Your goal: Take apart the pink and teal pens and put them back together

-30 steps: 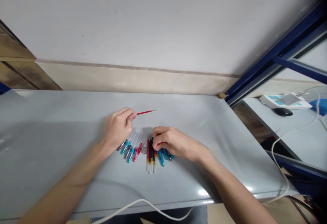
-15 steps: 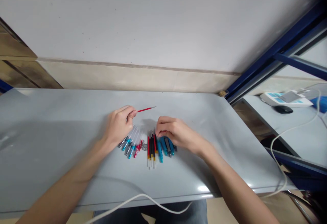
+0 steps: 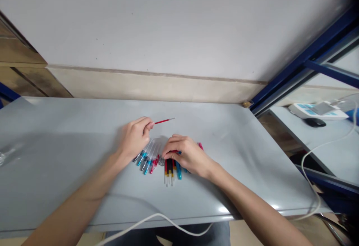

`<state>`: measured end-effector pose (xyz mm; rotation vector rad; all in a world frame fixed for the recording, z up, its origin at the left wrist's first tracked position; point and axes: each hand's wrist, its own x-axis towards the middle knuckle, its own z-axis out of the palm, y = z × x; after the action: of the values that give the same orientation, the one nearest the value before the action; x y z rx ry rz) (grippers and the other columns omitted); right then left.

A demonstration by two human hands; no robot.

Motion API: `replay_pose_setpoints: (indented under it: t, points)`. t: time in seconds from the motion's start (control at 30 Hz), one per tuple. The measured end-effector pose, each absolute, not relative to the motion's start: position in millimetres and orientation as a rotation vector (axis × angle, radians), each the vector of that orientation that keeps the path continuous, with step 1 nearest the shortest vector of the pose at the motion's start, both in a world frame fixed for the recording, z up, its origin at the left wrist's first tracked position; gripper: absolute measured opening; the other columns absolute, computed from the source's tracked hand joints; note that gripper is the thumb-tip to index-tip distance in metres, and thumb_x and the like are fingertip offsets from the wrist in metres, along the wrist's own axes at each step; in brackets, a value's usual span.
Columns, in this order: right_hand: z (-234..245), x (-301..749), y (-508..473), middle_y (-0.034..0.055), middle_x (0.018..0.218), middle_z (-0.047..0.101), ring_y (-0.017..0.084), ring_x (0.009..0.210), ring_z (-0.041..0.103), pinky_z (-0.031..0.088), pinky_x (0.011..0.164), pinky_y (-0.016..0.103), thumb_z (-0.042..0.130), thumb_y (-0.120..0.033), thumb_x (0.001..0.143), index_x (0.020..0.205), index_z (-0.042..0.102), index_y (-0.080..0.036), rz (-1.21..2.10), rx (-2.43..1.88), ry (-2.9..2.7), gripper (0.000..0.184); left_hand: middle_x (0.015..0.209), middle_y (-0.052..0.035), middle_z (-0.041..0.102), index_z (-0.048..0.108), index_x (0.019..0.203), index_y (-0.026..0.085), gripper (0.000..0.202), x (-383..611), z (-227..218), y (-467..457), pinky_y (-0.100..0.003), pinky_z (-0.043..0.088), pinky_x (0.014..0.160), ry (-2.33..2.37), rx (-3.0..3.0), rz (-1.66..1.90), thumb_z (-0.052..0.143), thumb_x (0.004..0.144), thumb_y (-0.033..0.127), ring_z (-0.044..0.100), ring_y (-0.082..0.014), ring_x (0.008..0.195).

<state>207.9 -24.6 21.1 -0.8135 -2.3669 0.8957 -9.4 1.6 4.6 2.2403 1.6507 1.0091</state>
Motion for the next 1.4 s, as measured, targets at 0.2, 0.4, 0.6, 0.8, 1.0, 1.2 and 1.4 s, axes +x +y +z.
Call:
replay_pose_setpoints:
  t: [0.2,0.4,0.6,0.8,1.0,1.2,1.4]
  points:
    - [16.7,204.5,-28.1,0.0019,0.09,0.073,0.018,0.088,0.06,0.046,0.079,0.028,0.06,-0.006,0.095,0.085,0.074,-0.02,0.857,-0.821,-2.463,0.023,0.079,0.0014,0.067,0.061,0.079,0.021,0.023,-9.4,4.5,1.2,-0.026,0.036,0.066,1.655,2.245,1.013,0.045,0.095,0.017,0.055,-0.014,0.069]
    - [12.7,202.3,-29.9,0.0021,0.095,0.069,0.018,0.092,0.059,0.045,0.076,0.026,0.057,-0.007,0.096,0.082,0.073,-0.021,0.804,-0.867,-2.519,0.025,0.078,0.0017,0.066,0.06,0.078,0.02,0.023,-8.9,3.8,0.7,-0.027,0.035,0.065,1.649,2.259,1.01,0.045,0.095,0.015,0.054,-0.0139,0.069]
    - [38.8,233.2,-16.3,0.0051,0.099,0.065,0.017,0.085,0.059,0.044,0.077,0.028,0.056,-0.017,0.098,0.1,0.07,-0.02,0.662,-1.247,-2.304,0.014,0.081,0.0012,0.068,0.063,0.082,0.021,0.023,-10.4,3.7,1.5,-0.028,0.035,0.065,1.678,2.264,0.985,0.046,0.096,0.018,0.056,-0.0147,0.071]
    - [61.2,277.8,-8.2,0.0051,0.077,0.063,0.018,0.07,0.054,0.032,0.06,0.03,0.049,-0.018,0.093,0.085,0.063,-0.02,0.481,-2.025,-2.245,0.016,0.082,0.0005,0.07,0.064,0.083,0.021,0.022,-11.2,4.2,1.0,-0.028,0.035,0.064,1.689,2.282,0.962,0.047,0.097,0.021,0.057,-0.0153,0.071]
    - [59.3,275.8,-12.0,0.0032,0.072,0.061,0.015,0.06,0.052,0.031,0.056,0.029,0.047,-0.021,0.094,0.085,0.059,-0.02,0.643,-2.014,-2.282,0.015,0.081,0.0001,0.069,0.063,0.082,0.021,0.022,-11.7,5.7,0.1,-0.028,0.035,0.064,1.674,2.272,0.956,0.047,0.097,0.021,0.057,-0.0155,0.069]
    - [53.7,272.8,-13.7,0.002,0.066,0.061,0.01,0.045,0.045,0.031,0.049,0.028,0.043,-0.021,0.095,0.078,0.054,-0.02,0.827,-1.85,-2.186,0.02,0.078,0.0006,0.066,0.062,0.081,0.021,0.023,-10.0,4.9,1.3,-0.028,0.036,0.064,1.669,2.263,0.948,0.047,0.098,0.022,0.054,-0.015,0.067]
    - [51.5,259.0,-11.8,0.0024,0.065,0.063,0.013,0.054,0.053,0.036,0.053,0.028,0.052,-0.021,0.094,0.078,0.063,-0.019,0.746,-1.65,-2.043,0.02,0.075,0.0002,0.062,0.058,0.079,0.02,0.024,-7.6,7.9,-1.2,-0.027,0.039,0.065,1.524,2.257,1.058,0.045,0.1,0.022,0.051,-0.014,0.066]
